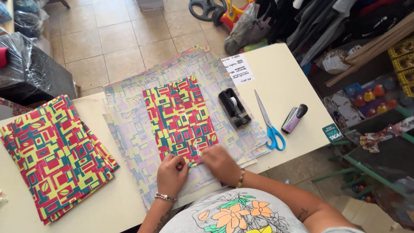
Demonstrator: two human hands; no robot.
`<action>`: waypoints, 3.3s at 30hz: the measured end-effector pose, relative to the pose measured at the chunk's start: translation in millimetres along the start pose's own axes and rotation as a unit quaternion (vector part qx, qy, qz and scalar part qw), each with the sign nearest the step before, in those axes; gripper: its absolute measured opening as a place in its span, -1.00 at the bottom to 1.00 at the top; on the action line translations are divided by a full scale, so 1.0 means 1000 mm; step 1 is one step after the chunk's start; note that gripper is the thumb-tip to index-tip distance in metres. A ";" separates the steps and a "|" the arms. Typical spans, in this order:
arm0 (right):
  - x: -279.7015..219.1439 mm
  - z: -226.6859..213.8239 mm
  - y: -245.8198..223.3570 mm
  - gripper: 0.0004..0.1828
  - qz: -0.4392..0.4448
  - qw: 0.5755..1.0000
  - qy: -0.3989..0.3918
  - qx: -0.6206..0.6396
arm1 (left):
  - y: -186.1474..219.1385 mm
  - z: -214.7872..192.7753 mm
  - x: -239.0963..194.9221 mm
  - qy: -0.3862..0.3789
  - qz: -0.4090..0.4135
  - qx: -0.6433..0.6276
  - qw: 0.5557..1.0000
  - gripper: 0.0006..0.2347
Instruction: Folding sheets of patterned wrapping paper into smaller rectangles and occasionally using a stapler to secure them.
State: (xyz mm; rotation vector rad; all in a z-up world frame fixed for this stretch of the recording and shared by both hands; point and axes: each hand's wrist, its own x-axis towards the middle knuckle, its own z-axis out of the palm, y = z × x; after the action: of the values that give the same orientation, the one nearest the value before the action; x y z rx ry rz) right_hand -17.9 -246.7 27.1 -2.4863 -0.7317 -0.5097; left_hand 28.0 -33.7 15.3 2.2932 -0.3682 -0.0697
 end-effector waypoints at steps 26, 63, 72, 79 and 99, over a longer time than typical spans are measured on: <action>-0.040 -0.014 -0.015 -0.54 0.083 0.995 -0.058 -0.010 | 0.005 -0.010 0.004 -0.049 -0.056 -0.040 0.996 -0.85; -0.032 0.033 -0.043 -0.50 0.104 0.977 -0.122 -0.140 | -0.040 -0.019 0.003 -0.024 -0.009 0.067 0.997 -0.59; -0.032 0.031 -0.045 -0.38 0.082 0.973 -0.113 -0.182 | -0.041 -0.027 -0.015 0.007 0.297 0.147 0.943 -0.74; -0.032 0.034 -0.040 -0.38 0.074 0.975 -0.118 -0.173 | -0.036 -0.041 -0.014 -0.060 -0.127 0.122 0.983 -0.70; -0.056 -0.019 0.000 -0.69 0.089 0.991 -0.055 -0.088 | -0.053 -0.010 -0.042 -0.026 0.299 0.164 0.940 -0.65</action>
State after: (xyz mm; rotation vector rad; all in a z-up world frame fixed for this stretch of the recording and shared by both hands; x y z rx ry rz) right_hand -65.6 -279.3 16.2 -2.7310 -0.5182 -0.3894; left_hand 2.5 19.6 -19.4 2.4001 -1.1616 0.2561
